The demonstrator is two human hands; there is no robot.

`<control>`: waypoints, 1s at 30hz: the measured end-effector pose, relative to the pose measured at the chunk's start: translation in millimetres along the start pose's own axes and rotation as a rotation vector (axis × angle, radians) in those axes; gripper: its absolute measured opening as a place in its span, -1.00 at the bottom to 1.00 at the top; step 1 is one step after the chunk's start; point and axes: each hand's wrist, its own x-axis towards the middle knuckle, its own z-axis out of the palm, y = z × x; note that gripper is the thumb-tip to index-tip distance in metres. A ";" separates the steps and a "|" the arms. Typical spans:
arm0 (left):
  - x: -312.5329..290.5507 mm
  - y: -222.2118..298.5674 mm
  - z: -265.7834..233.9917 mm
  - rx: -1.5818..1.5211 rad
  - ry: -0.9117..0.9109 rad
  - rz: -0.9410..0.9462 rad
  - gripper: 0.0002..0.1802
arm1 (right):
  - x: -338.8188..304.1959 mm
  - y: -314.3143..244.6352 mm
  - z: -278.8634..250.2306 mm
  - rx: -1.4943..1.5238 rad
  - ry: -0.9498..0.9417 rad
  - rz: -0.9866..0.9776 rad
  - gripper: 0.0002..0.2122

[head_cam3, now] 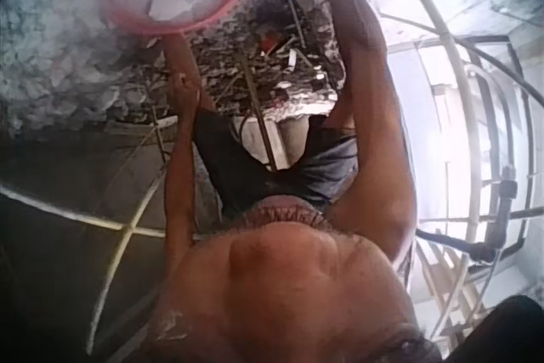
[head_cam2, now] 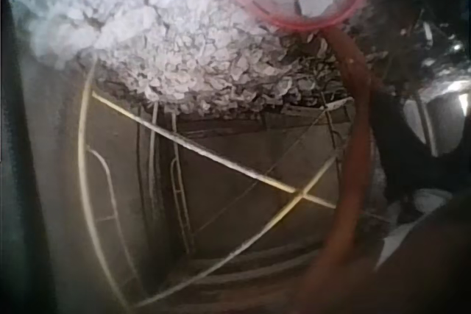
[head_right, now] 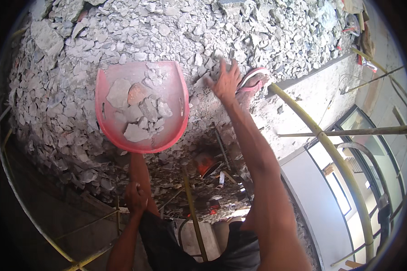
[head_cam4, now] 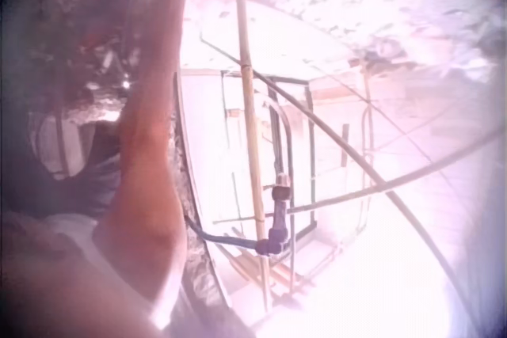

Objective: The person collects fragments of rock and concrete by hand into a red container, then carries the container through a construction site and empties the debris into a pile.

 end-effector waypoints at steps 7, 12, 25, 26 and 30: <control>2.1 2.9 17.9 -0.039 0.023 0.009 -0.85 | 113.9 -0.3 12.7 0.028 -0.058 -0.125 -0.12; 2.3 10.5 26.8 -0.077 0.058 0.045 -0.85 | 119.2 9.9 19.5 -0.076 -0.080 -0.132 -0.20; -1.5 0.0 4.2 -0.007 0.003 -0.017 -0.84 | 60.6 -40.5 23.3 -0.220 -0.113 -0.152 0.08; -0.2 1.9 2.0 -0.016 -0.045 -0.077 -0.83 | 65.5 -35.9 21.6 -0.219 -0.115 -0.154 0.08; 4.4 5.3 3.3 -0.022 0.023 -0.045 -0.84 | 88.5 -13.3 4.0 -0.065 -0.235 -0.264 -0.14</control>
